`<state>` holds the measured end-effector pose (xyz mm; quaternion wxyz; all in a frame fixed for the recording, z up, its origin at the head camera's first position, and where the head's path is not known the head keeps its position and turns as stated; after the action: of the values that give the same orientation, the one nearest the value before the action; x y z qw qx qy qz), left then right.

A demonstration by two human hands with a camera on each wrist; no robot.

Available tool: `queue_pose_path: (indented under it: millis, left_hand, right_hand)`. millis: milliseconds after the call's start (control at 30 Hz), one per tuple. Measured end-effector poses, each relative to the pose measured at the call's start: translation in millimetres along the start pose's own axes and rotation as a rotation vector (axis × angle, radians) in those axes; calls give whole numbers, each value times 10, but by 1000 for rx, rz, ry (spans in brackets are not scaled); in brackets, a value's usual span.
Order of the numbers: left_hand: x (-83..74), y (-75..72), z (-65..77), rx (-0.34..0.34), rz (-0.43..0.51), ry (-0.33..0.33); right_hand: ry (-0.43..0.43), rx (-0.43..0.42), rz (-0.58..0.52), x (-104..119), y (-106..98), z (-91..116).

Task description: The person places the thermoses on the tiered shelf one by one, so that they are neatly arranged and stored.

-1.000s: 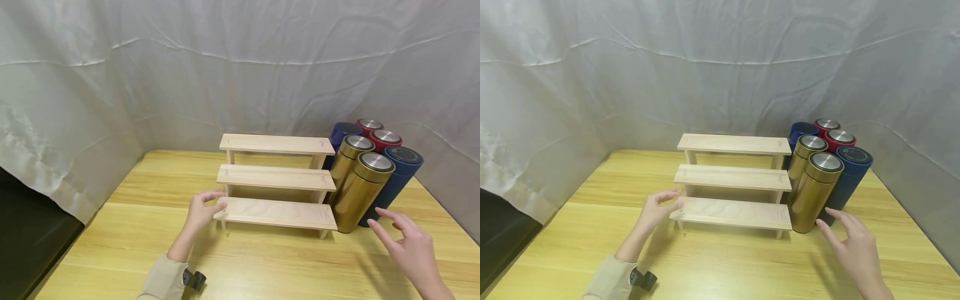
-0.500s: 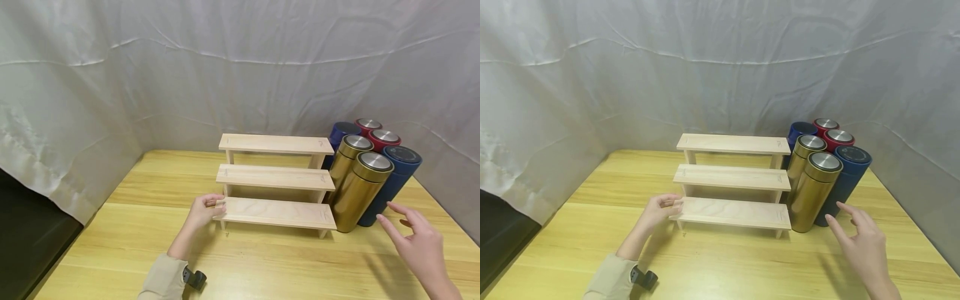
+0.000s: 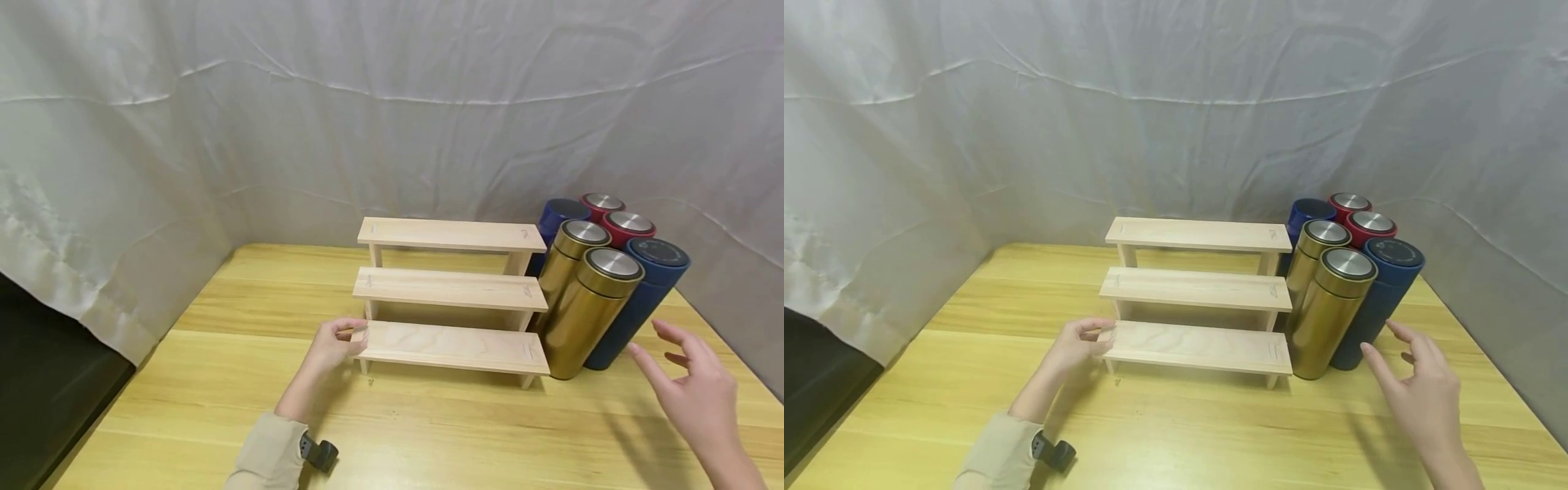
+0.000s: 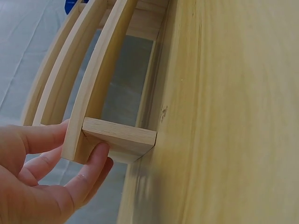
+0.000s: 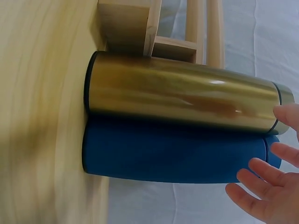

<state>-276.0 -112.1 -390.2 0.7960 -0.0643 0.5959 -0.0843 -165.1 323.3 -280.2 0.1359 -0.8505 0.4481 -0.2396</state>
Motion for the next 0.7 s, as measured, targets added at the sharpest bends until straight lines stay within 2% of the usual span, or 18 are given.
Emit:
queue_pose_path:
  millis: [333,567,700]
  left_hand:
    - [17,13,-53,-12,11,-17]
    - [50,21,-53,0,49,-47]
    - [43,31,-45,10,39,-45]
  right_hand:
    - [1,-59,-10,-64,-14,-147]
    - [37,-88,12,-167,-14,-249]
    - [56,-90,7,-219,-7,-313]
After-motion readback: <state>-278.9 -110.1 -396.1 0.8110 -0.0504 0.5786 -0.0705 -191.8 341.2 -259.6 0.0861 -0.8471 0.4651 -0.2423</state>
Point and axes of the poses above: each hand's wrist, its own z-axis away from the middle knuckle, its own y-axis out of the palm, x = y × z, the point moved 8 cm from there along -z, towards the middle knuckle, and after that the axes turned 15 degrees about -y, right-handed, at the moved point
